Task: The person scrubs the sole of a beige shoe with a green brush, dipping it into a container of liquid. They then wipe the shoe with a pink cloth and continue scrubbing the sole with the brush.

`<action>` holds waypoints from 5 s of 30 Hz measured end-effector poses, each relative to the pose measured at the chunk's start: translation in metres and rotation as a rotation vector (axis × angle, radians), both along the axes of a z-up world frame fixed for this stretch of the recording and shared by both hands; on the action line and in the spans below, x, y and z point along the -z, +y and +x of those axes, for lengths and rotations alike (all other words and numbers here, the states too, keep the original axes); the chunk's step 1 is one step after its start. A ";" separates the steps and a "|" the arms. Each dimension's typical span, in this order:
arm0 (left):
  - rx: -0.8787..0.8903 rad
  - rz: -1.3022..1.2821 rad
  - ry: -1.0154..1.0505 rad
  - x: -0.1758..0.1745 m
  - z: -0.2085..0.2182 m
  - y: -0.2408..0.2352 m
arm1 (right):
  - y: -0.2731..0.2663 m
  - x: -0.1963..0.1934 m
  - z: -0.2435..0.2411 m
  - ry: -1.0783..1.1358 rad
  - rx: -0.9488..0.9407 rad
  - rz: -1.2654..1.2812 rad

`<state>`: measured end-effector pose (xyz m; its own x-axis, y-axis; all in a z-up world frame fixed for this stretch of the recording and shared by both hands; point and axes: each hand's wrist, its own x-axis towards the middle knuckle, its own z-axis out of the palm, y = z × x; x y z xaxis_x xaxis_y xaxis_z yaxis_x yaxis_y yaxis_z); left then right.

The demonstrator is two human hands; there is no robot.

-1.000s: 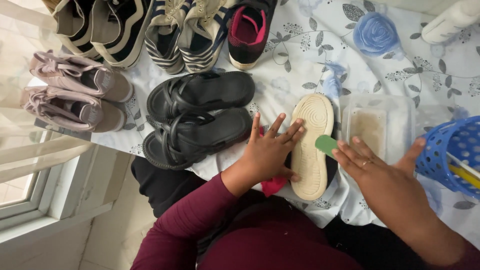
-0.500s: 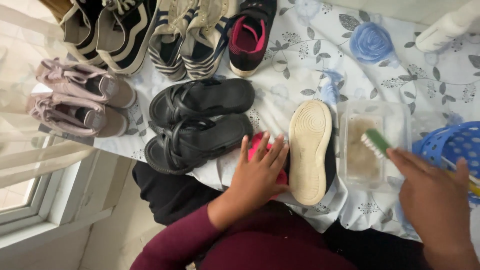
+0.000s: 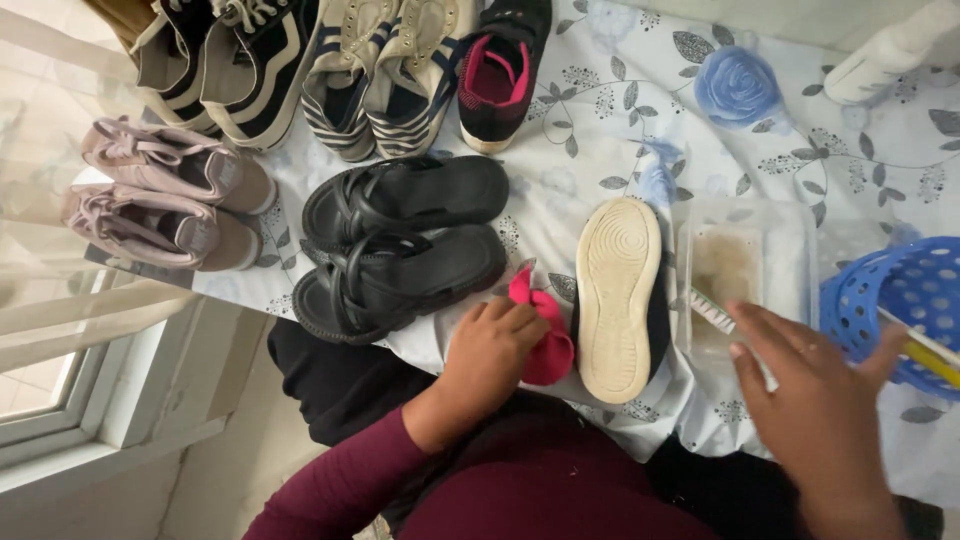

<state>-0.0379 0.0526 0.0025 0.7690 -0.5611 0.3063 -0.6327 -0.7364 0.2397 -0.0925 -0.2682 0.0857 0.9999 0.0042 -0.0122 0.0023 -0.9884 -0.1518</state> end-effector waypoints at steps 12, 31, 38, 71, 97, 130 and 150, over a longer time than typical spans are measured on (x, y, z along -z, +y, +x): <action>0.050 -0.839 0.352 -0.031 -0.003 -0.024 | 0.126 0.007 0.015 0.101 -0.200 0.909; -0.043 -0.597 -0.028 0.001 0.079 -0.058 | 0.084 0.009 0.088 -0.398 -0.136 0.409; 0.027 -0.279 0.321 0.029 0.077 -0.062 | 0.087 0.053 0.086 -0.102 -0.262 -0.105; 0.189 -0.086 0.124 0.007 0.032 -0.042 | 0.081 0.043 0.070 0.138 -0.624 -0.391; 0.339 -0.356 -0.156 0.011 -0.021 -0.040 | 0.057 0.074 -0.016 0.109 -0.397 -0.080; -0.053 -0.333 0.116 0.033 0.076 -0.044 | 0.096 0.070 0.101 0.099 -0.202 -0.078; 0.165 -0.312 0.096 0.004 0.042 -0.043 | 0.074 0.024 0.067 0.149 -0.184 -0.141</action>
